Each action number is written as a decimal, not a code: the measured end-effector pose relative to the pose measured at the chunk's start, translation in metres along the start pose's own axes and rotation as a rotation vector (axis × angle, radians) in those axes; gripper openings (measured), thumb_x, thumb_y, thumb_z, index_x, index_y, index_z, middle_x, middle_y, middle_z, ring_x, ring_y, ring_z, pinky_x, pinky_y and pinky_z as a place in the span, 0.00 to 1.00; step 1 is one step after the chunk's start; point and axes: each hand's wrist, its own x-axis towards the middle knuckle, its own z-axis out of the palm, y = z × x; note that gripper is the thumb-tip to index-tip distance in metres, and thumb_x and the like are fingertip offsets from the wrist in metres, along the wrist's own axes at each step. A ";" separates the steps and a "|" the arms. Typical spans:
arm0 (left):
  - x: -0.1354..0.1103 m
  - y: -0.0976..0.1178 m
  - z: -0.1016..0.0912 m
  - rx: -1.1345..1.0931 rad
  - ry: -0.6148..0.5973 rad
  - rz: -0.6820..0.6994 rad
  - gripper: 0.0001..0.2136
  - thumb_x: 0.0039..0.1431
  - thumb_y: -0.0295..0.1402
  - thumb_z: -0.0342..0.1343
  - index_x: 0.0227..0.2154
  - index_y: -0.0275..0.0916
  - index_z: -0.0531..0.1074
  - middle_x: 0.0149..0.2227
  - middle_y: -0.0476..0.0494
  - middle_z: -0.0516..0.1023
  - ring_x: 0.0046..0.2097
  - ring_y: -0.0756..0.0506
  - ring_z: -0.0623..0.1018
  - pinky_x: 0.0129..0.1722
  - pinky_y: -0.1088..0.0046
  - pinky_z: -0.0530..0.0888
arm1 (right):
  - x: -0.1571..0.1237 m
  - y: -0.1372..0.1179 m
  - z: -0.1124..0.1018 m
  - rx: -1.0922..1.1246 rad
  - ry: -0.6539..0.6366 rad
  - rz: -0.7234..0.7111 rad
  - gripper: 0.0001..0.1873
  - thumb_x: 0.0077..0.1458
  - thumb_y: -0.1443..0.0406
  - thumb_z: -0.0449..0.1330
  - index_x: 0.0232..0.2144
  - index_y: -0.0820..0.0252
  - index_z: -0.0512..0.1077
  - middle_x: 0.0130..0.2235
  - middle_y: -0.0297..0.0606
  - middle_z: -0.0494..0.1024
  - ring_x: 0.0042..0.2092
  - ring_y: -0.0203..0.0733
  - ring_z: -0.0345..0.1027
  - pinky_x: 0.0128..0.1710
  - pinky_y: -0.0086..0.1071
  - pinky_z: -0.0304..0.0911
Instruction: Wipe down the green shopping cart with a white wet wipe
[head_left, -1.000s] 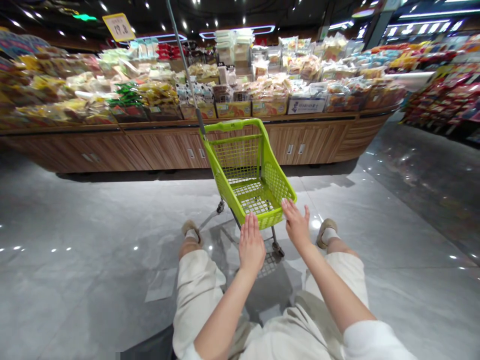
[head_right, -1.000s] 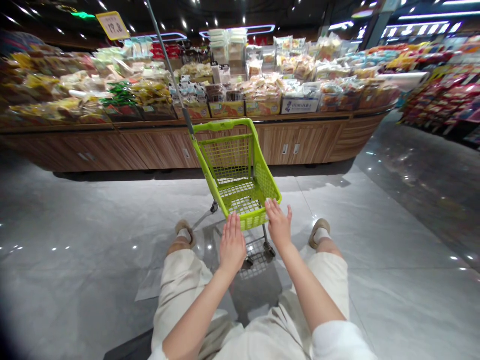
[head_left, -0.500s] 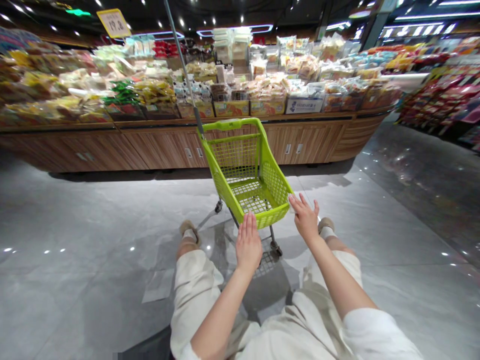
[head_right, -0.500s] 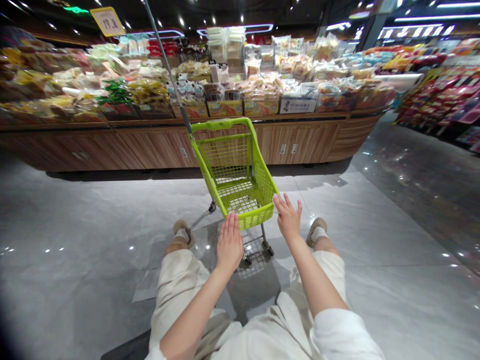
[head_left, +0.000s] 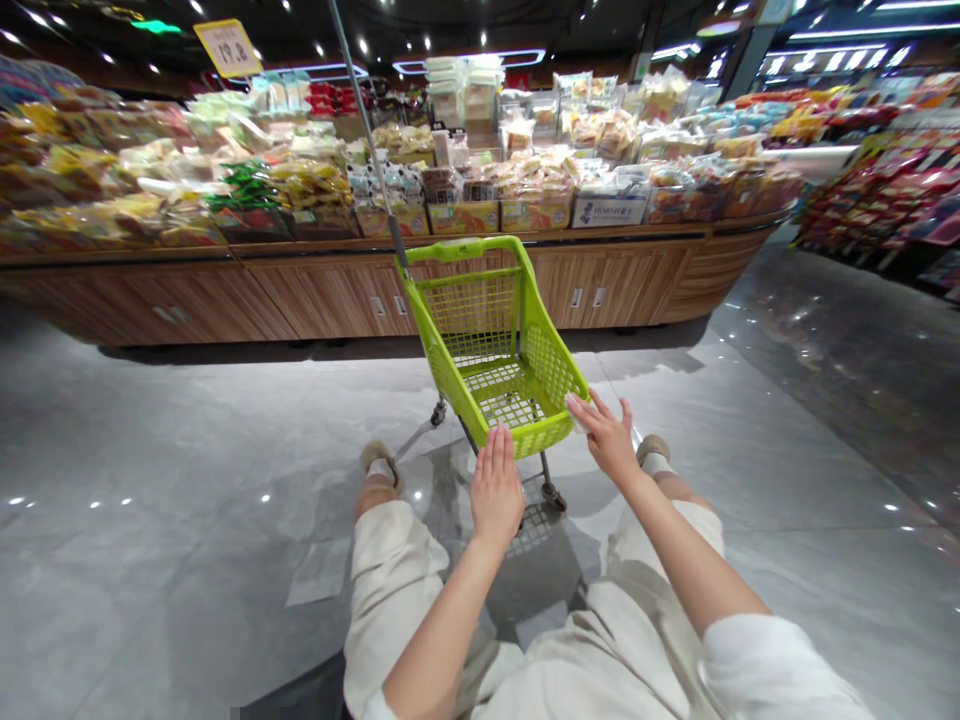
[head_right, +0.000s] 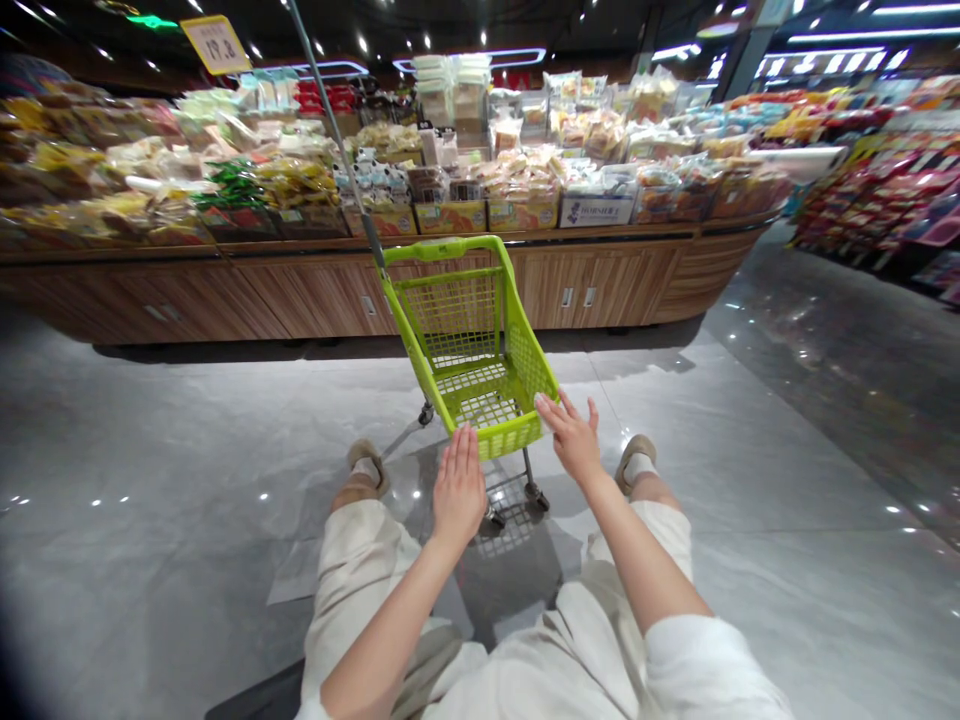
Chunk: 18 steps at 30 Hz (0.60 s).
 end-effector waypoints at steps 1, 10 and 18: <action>0.000 0.002 0.000 -0.002 0.001 -0.004 0.33 0.64 0.24 0.41 0.70 0.33 0.39 0.72 0.38 0.50 0.72 0.43 0.49 0.69 0.58 0.58 | 0.000 0.003 0.001 -0.026 0.026 0.066 0.45 0.46 0.78 0.48 0.65 0.45 0.59 0.63 0.33 0.68 0.70 0.45 0.49 0.66 0.59 0.30; 0.002 0.006 0.004 -0.003 0.000 -0.027 0.33 0.65 0.25 0.42 0.70 0.32 0.38 0.71 0.36 0.51 0.72 0.42 0.50 0.68 0.58 0.59 | -0.001 -0.104 0.019 0.164 -0.058 -0.126 0.45 0.46 0.78 0.47 0.67 0.52 0.56 0.66 0.39 0.64 0.71 0.42 0.44 0.68 0.55 0.26; 0.002 0.001 0.001 -0.010 0.001 0.009 0.33 0.65 0.24 0.41 0.70 0.34 0.36 0.72 0.37 0.50 0.72 0.43 0.50 0.68 0.58 0.59 | 0.000 -0.028 -0.001 0.096 -0.038 0.069 0.43 0.47 0.78 0.48 0.65 0.46 0.59 0.65 0.34 0.66 0.71 0.47 0.45 0.66 0.60 0.30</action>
